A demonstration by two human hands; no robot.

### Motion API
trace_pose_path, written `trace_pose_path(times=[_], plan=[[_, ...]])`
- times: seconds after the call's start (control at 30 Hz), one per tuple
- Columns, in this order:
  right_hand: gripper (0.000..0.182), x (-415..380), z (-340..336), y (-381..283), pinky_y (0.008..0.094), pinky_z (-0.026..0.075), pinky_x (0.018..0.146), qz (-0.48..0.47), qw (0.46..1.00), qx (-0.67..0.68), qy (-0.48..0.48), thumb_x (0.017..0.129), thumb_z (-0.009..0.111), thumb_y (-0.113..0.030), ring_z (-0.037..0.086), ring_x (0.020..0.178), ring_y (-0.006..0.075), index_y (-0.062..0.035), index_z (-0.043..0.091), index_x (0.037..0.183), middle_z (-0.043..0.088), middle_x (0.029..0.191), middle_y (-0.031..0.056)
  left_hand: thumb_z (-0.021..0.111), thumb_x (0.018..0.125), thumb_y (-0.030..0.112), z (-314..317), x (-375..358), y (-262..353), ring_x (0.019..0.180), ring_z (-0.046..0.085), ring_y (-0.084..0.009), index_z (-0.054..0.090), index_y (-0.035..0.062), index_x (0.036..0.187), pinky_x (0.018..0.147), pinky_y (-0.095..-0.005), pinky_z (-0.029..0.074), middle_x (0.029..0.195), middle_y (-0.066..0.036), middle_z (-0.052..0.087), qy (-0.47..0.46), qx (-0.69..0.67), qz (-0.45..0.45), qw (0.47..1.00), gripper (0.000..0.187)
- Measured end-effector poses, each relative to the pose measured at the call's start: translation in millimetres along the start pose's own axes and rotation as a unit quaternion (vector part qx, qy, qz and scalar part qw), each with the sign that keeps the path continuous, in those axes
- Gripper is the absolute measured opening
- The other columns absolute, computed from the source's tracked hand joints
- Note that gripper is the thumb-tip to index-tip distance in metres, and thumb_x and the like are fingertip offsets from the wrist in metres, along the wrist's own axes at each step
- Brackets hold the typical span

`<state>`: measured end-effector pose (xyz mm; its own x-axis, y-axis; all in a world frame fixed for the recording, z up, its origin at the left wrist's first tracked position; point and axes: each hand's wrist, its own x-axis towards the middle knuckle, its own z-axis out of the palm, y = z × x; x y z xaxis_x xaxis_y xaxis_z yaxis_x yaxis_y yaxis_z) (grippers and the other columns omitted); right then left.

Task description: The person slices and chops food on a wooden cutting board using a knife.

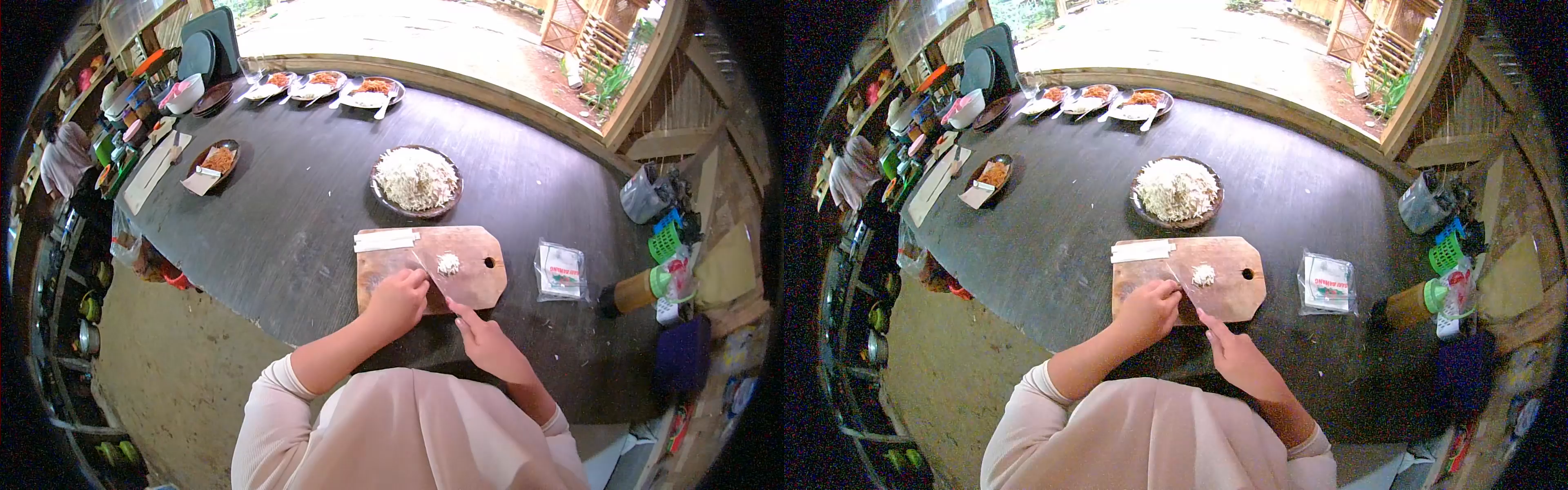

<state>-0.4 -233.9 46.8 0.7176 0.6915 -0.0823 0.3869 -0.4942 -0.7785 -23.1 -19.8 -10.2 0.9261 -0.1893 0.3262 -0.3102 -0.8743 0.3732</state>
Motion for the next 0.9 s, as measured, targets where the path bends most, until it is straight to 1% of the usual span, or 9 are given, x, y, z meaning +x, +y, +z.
trace_pose_path(times=[0.07, 0.1, 0.17, 0.27, 0.37, 0.57, 0.8, 0.87, 0.9], plan=[[0.041, 5.7, 4.6, -0.8, 0.0453, 0.049, 0.070, 0.054, 0.997, -0.047, -0.020, 0.101, 0.045, -0.015, 0.062, 0.082, 0.0468, -0.0160, 0.042, 0.142, 0.059, 0.085, 0.0304, 0.063, 0.078, 0.012, 2.9, -0.3, -0.1, 0.095, 0.059, -0.0297, 0.065, -0.0006, 0.095, 0.086, -0.0396, 0.050, 0.103, -0.013, 0.060, 0.005, -0.019, -0.009, 1.000, 0.021], [0.041, 3.6, 3.0, -2.0, 0.0453, 0.049, 0.070, 0.056, 0.997, -0.045, -0.017, 0.101, 0.045, -0.015, 0.062, 0.082, 0.0468, -0.0160, 0.042, 0.142, 0.059, 0.085, 0.0304, 0.063, 0.078, 0.012, 2.1, -0.4, 0.9, 0.095, 0.059, -0.0297, 0.065, -0.0006, 0.095, 0.086, -0.0396, 0.050, 0.103, -0.013, 0.060, 0.003, -0.019, -0.006, 1.000, 0.021], [0.043, 1.9, -2.9, -6.2, 0.0515, 0.050, 0.069, 0.021, 0.999, -0.034, -0.016, 0.100, 0.046, -0.015, 0.063, 0.081, 0.0471, -0.0156, 0.041, 0.143, 0.062, 0.092, 0.0315, 0.062, 0.079, 0.013, -2.3, -0.2, 1.5, 0.095, 0.059, -0.0298, 0.065, -0.0005, 0.093, 0.085, -0.0392, 0.051, 0.102, -0.012, 0.060, 0.012, -0.010, 0.000, 1.000, 0.019], [0.043, -1.0, -0.2, 0.9, 0.0518, 0.050, 0.067, -0.014, 1.000, -0.002, -0.003, 0.100, 0.047, -0.016, 0.062, 0.081, 0.0477, -0.0150, 0.041, 0.142, 0.061, 0.090, 0.0320, 0.062, 0.081, 0.014, 0.8, -1.3, -0.9, 0.095, 0.060, -0.0298, 0.065, -0.0005, 0.091, 0.084, -0.0389, 0.051, 0.100, -0.012, 0.060, 0.034, -0.016, 0.018, 0.999, 0.018], [0.042, 6.5, 1.1, 2.5, 0.0517, 0.050, 0.068, 0.021, 0.999, -0.024, -0.016, 0.100, 0.046, -0.016, 0.061, 0.083, 0.0479, -0.0161, 0.041, 0.142, 0.061, 0.090, 0.0324, 0.062, 0.082, 0.014, -1.4, -0.4, 3.2, 0.095, 0.060, -0.0297, 0.065, -0.0008, 0.090, 0.084, -0.0387, 0.051, 0.100, -0.012, 0.060, 0.026, -0.019, -0.004, 0.999, 0.017], [0.041, -3.0, -4.5, -2.8, 0.0535, 0.049, 0.064, 0.006, 1.000, -0.003, -0.015, 0.100, 0.046, -0.016, 0.061, 0.077, 0.0484, -0.0165, 0.042, 0.141, 0.060, 0.083, 0.0318, 0.062, 0.083, 0.014, -5.6, -0.4, 3.1, 0.094, 0.060, -0.0293, 0.065, 0.0003, 0.089, 0.082, -0.0381, 0.051, 0.098, -0.011, 0.060, 0.028, -0.022, 0.003, 0.999, 0.015], [0.042, 3.3, 1.5, -0.1, 0.0537, 0.049, 0.065, 0.036, 0.999, -0.028, -0.018, 0.100, 0.046, -0.016, 0.063, 0.077, 0.0474, -0.0160, 0.041, 0.142, 0.061, 0.084, 0.0313, 0.062, 0.084, 0.015, -3.9, 1.0, 3.1, 0.094, 0.060, -0.0295, 0.064, 0.0008, 0.086, 0.083, -0.0392, 0.051, 0.098, -0.011, 0.060, 0.021, -0.016, 0.000, 1.000, 0.015], [0.042, 0.6, 8.6, 14.1, 0.0535, 0.049, 0.064, -0.061, 0.998, 0.003, 0.027, 0.100, 0.046, -0.015, 0.063, 0.076, 0.0471, -0.0155, 0.041, 0.142, 0.062, 0.082, 0.0307, 0.061, 0.084, 0.016, -4.2, 0.3, 3.7, 0.094, 0.060, -0.0296, 0.064, 0.0010, 0.085, 0.083, -0.0394, 0.051, 0.097, -0.011, 0.060, 0.018, -0.012, 0.001, 1.000, 0.015], [0.042, 2.7, 7.7, 12.0, 0.0535, 0.049, 0.064, -0.061, 0.998, 0.004, 0.026, 0.100, 0.046, -0.015, 0.063, 0.076, 0.0471, -0.0155, 0.041, 0.142, 0.062, 0.082, 0.0307, 0.061, 0.084, 0.016, -4.1, 0.1, 3.1, 0.094, 0.060, -0.0296, 0.064, 0.0010, 0.085, 0.083, -0.0394, 0.051, 0.097, -0.011, 0.060, 0.017, -0.011, 0.000, 1.000, 0.015]])
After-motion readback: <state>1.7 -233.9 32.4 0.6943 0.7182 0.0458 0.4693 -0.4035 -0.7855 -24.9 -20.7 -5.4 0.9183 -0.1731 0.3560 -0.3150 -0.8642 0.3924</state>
